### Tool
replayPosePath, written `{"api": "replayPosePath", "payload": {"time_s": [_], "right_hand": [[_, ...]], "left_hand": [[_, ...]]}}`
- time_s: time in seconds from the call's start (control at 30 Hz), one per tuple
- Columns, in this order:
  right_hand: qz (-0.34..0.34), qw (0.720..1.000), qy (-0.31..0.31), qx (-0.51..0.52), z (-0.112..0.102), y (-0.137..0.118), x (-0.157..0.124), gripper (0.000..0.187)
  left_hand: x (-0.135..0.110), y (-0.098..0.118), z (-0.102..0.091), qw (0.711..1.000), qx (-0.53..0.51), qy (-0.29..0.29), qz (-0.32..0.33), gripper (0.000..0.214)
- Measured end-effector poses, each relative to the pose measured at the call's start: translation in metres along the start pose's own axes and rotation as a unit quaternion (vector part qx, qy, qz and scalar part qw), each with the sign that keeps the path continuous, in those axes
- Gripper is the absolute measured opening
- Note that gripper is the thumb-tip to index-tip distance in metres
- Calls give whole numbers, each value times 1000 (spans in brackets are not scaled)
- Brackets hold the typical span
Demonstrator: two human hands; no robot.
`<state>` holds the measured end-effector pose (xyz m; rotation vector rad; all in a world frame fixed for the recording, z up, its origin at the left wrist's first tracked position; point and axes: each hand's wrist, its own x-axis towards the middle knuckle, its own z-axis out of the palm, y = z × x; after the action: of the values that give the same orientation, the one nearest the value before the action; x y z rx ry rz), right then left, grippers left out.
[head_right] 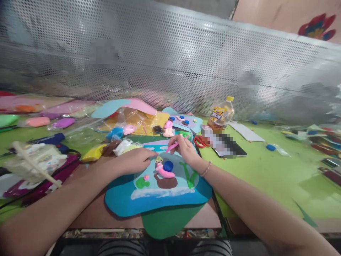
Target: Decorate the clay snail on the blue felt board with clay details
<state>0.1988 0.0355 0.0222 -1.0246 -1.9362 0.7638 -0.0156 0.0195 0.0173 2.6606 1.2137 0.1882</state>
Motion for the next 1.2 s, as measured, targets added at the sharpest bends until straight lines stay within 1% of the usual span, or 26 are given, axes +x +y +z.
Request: {"api": "replayPosePath", "payload": {"time_s": [0.07,0.1,0.17,0.27,0.33,0.43,0.53,0.6,0.87,0.97,1.1,1.2], "right_hand": [[3,999,-25,38,6,7,0,56],[7,998,-38,51,8,8,0,51],[8,996,-52,71,7,9,0,38],[8,995,-55,86,2,5,-2,28],[-11,997,-38,64,-1,3,-4,23],[-62,998,-26,-11,-2,2,-7,18],[-105,990,-52,-81,0,4,-10,17],[-123,984,-70,-107,0,5,-12,18],[-101,985,-68,-124,4,5,-13,18],[-100,985,-68,-126,5,4,-13,19],[-120,981,-73,-131,5,5,-14,19],[-127,981,-67,-133,5,8,-14,20]], "left_hand": [[0,1,0,1000,2,-2,-12,38],[0,2,-1,1000,2,-4,-16,38],[-1,4,-2,1000,5,-9,-21,38],[-1,7,-4,1000,10,-12,-25,38],[-2,9,-5,999,12,-12,-30,36],[-2,11,-7,999,12,-12,-34,34],[-3,13,-8,999,11,-8,-32,32],[-3,14,-9,999,11,-8,-31,32],[-3,18,-10,999,-7,-22,-44,33],[-4,19,-10,996,-42,-29,-69,32],[-4,21,-11,988,-98,-55,-106,30],[-4,21,-12,984,-117,-51,-125,30]]}}
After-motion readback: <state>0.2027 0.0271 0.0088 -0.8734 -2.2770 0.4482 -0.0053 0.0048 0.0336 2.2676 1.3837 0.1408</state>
